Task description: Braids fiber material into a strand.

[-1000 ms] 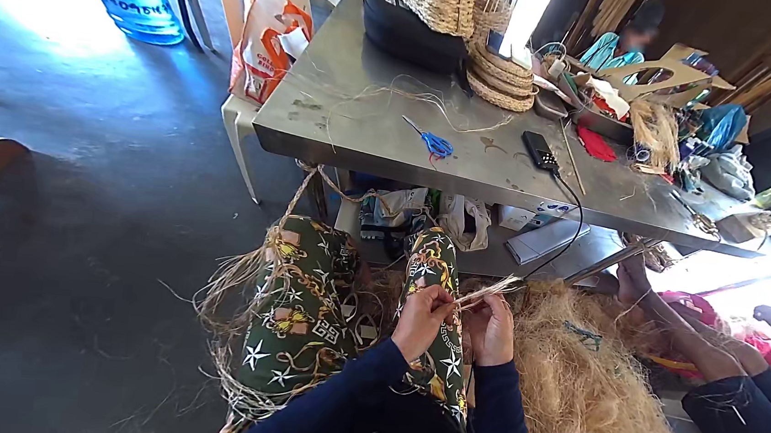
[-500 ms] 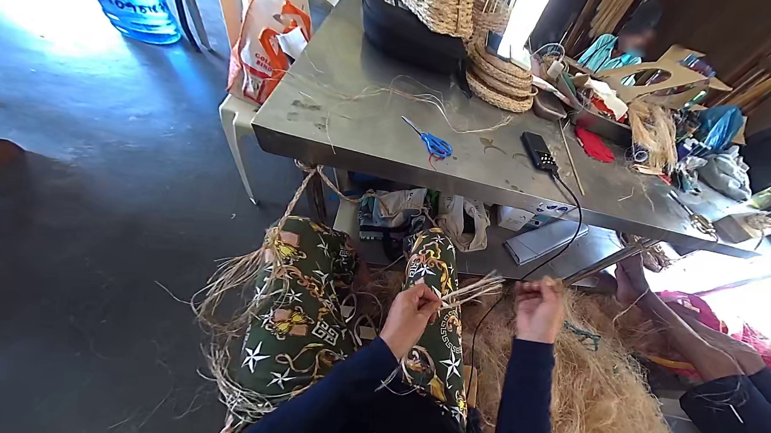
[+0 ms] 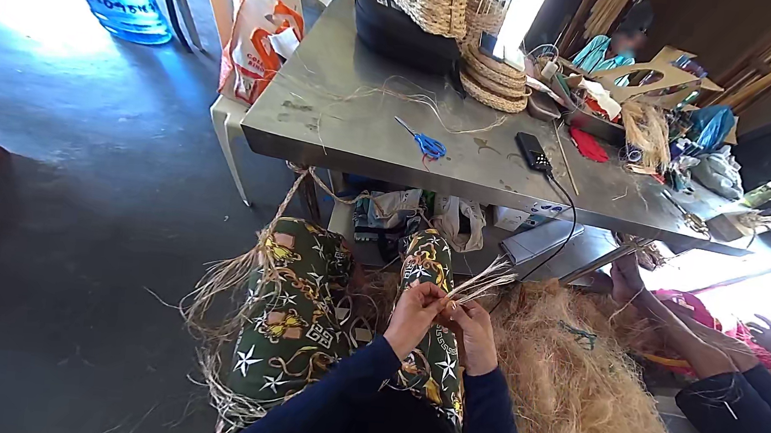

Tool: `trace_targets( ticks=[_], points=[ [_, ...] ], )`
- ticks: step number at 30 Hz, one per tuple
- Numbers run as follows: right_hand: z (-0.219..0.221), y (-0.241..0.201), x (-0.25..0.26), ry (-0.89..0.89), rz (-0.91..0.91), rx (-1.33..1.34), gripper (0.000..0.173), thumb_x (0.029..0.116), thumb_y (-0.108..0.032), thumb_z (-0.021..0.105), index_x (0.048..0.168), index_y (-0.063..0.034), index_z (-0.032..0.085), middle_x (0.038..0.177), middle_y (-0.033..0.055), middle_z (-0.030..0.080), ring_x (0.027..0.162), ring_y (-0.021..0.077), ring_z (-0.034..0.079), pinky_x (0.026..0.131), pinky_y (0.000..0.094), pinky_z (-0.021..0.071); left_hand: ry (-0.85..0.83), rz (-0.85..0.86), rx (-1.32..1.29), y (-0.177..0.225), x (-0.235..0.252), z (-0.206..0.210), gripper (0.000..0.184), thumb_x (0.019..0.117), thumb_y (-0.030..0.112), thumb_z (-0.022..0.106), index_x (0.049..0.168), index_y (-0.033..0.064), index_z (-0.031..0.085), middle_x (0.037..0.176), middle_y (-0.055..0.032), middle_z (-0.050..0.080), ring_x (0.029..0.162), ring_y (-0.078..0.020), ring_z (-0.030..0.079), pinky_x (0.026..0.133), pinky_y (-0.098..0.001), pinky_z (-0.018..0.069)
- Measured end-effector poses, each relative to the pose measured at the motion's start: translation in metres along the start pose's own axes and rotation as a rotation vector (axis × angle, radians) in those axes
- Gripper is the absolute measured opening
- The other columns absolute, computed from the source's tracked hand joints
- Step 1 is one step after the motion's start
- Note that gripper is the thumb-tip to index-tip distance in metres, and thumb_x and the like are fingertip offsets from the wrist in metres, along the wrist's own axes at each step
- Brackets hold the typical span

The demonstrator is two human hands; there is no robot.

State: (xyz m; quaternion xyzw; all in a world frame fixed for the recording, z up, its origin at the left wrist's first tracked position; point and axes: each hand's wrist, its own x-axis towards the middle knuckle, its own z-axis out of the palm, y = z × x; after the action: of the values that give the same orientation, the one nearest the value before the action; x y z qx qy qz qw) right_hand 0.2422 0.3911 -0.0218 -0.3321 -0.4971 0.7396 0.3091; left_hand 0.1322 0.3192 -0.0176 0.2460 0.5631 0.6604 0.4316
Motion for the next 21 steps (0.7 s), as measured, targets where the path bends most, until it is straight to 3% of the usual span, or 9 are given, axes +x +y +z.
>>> trace_targets(
  ticks=[2,6,14,21],
  points=[
    [0.006,0.004,0.005,0.096,-0.027,0.073,0.007,0.0952,0.006,0.062,0.096,0.0053,0.070,0.077,0.0069,0.072,0.066,0.0084,0.067,0.068,0.0249,0.0597,0.007,0.011,0.014,0.000,0.000,0.000,0.003,0.0979,-0.001,0.061,0.099,0.0017,0.061,0.075,0.0039,0.064,0.058,0.0002,0.055,0.055,-0.0159,0.0452],
    [0.012,0.009,0.006,0.203,-0.033,0.180,0.010,0.0952,0.009,0.062,0.094,0.0052,0.070,0.081,0.0097,0.073,0.067,0.0107,0.068,0.067,0.0253,0.0603,0.017,0.000,0.034,-0.002,0.001,-0.001,0.002,0.0974,0.001,0.065,0.099,0.0019,0.063,0.076,0.0033,0.067,0.060,-0.0001,0.058,0.056,-0.0163,0.0469],
    [0.013,0.013,0.005,0.247,-0.037,0.231,0.011,0.0965,0.007,0.061,0.091,0.0058,0.070,0.073,0.0096,0.071,0.058,0.0103,0.066,0.058,0.0245,0.0589,0.038,-0.087,-0.024,0.002,-0.001,0.004,0.003,0.1000,0.002,0.062,0.102,-0.0003,0.061,0.079,-0.0037,0.072,0.063,-0.0088,0.069,0.059,-0.0225,0.0571],
    [0.013,0.019,0.005,0.292,-0.017,0.237,0.013,0.1006,0.005,0.056,0.096,0.0069,0.067,0.083,0.0134,0.073,0.064,0.0145,0.069,0.060,0.0276,0.0605,0.096,-0.143,0.013,0.001,0.002,0.004,0.011,0.1059,0.005,0.053,0.113,-0.0030,0.055,0.090,-0.0092,0.071,0.070,-0.0137,0.072,0.063,-0.0274,0.0608]
  ],
)
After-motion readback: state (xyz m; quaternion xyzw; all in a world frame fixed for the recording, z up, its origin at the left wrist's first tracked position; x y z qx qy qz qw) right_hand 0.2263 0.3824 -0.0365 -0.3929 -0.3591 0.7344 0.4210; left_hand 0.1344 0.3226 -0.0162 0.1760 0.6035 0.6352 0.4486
